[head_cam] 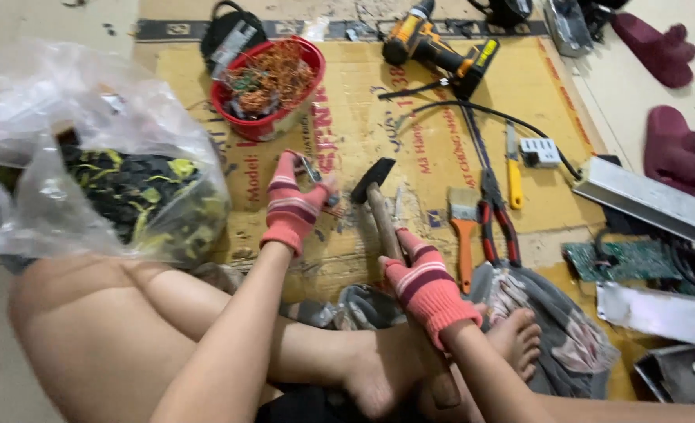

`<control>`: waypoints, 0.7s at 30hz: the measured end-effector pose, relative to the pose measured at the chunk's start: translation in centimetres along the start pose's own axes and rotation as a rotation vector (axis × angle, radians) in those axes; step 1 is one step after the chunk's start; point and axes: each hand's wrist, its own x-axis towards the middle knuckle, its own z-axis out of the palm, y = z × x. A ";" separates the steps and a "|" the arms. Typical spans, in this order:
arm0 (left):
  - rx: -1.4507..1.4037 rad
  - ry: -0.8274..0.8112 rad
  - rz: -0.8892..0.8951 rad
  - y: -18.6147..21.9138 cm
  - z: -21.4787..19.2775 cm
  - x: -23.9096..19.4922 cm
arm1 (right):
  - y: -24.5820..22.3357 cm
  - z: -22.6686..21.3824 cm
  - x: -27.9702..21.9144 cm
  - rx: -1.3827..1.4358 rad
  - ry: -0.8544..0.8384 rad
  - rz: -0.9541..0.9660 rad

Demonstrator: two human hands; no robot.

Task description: The person sits on the floor and uses a hammer to break apart a green circuit board. They then use pliers to pull and separate components from the board, placing the resulting pieces into a plastic bag.

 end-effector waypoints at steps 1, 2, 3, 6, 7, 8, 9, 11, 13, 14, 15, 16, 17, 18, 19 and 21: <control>-0.002 -0.016 -0.003 -0.2 1.1 0.3 | 0.7 0.0 0.4 0.003 0.007 0.014; -0.155 0.026 -0.028 -0.3 2.4 0.7 | 1.4 -0.1 0.8 0.005 -0.001 -0.001; -0.308 0.067 -0.056 -0.3 3.7 1.1 | 2.0 -0.3 1.3 0.006 -0.010 -0.016; -0.550 0.157 -0.173 2.7 4.9 2.5 | 2.4 -0.6 1.2 -0.019 -0.025 -0.027; -0.553 0.143 -0.175 3.5 4.9 3.0 | 2.0 -0.7 0.8 -0.015 -0.015 -0.018; -0.721 0.231 -0.268 4.2 4.8 3.6 | 1.5 -0.8 0.3 -0.021 -0.025 -0.012; -0.887 0.320 -0.363 4.9 4.7 4.2 | 0.9 -0.7 -0.1 -0.027 -0.035 -0.007; -0.868 0.297 -0.318 3.0 4.1 5.6 | 0.2 -0.6 -1.5 0.034 -0.055 0.000; -0.858 0.284 -0.255 1.3 3.5 7.3 | -0.5 -0.7 -1.2 0.093 -0.072 -0.015; -0.811 0.278 -0.151 0.2 3.4 7.9 | -0.4 -0.6 -0.5 0.039 -0.075 -0.027; -0.763 0.274 -0.048 -1.0 3.2 8.5 | -0.2 -0.5 0.2 -0.015 -0.078 -0.038; -0.759 0.281 -0.050 -1.3 3.0 8.9 | -0.4 -0.2 0.4 -0.017 -0.086 -0.039; -0.891 0.318 -0.048 -1.7 2.9 9.4 | -0.6 0.1 0.6 -0.054 -0.086 -0.059; -1.026 0.358 -0.044 -2.0 2.8 9.9 | -0.9 0.3 0.9 -0.094 -0.085 -0.082; -1.025 0.367 -0.044 -3.4 2.5 11.4 | -0.4 1.1 2.0 -0.100 -0.092 -0.085; -1.016 0.480 -0.274 -6.0 2.5 14.0 | 1.0 2.6 4.0 -0.154 -0.038 -0.110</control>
